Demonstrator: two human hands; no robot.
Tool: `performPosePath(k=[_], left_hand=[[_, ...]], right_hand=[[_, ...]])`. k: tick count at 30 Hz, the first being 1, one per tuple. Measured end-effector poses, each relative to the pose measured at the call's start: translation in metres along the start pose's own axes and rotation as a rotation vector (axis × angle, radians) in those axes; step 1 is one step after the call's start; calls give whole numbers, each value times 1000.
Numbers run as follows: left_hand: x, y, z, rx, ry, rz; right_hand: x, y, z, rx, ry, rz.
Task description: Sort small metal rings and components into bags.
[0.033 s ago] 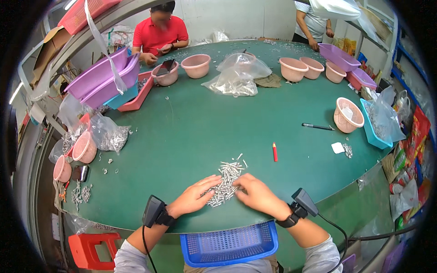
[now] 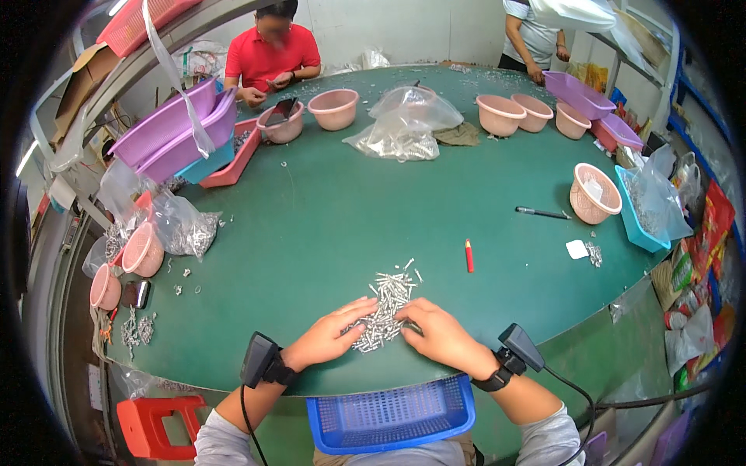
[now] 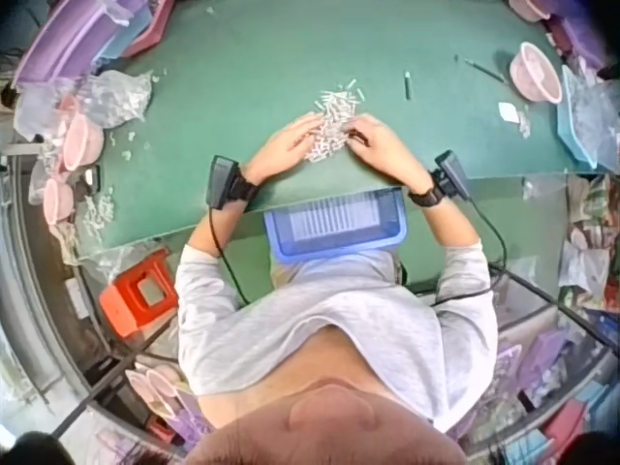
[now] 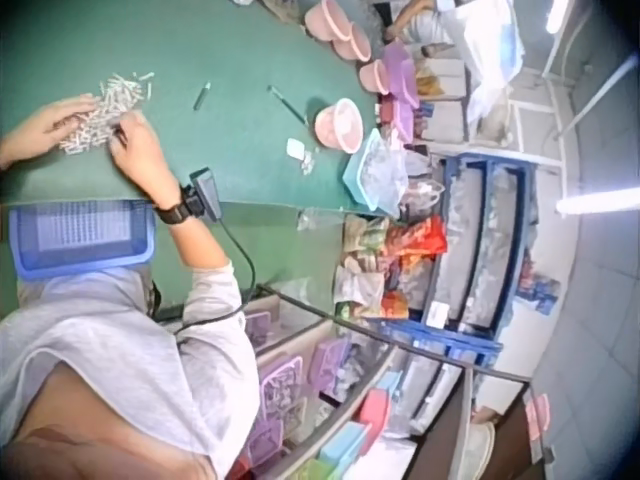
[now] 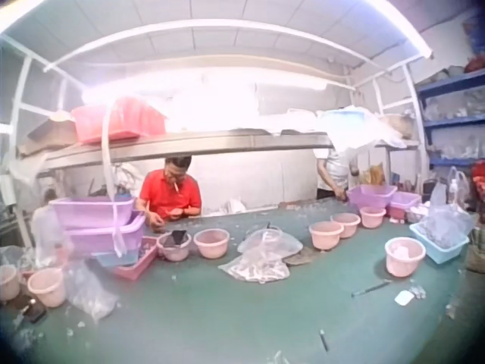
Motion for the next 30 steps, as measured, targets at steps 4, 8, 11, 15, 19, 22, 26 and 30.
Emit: performPosePath(k=[4,8,11,15,19,22,26,30], left_hand=[[-21,-19,-7,-92,169,-4],[-35,-43,1,-220,304,-126],[-36,-48,20,-312,330,-108],[-34,-44,34,-381,310,-148],[-28,-45,38,-446,296,-189],[-25,-52,39,-505,304,-193],[-28,-48,40,-490,338,-206],[-33,-40,41,-431,467,-222]], right_hand=[[10,-25,-4,-107,1,97],[8,-36,8,-234,-84,194],[9,-38,17,-276,-117,181],[6,-37,23,-318,-110,227],[4,-37,24,-316,-98,236],[2,-40,24,-287,-87,211],[12,-35,19,-408,-130,315],[11,-31,29,-295,-157,252]])
Point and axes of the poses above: each hand's wrist, its own y-axis towards the middle knuckle, its own z-axis out of the palm, x = y × z, the point moved 4 cm from there along y, towards the middle knuckle, and after that the axes turned 12 degrees about x, right-handed, at the moved point
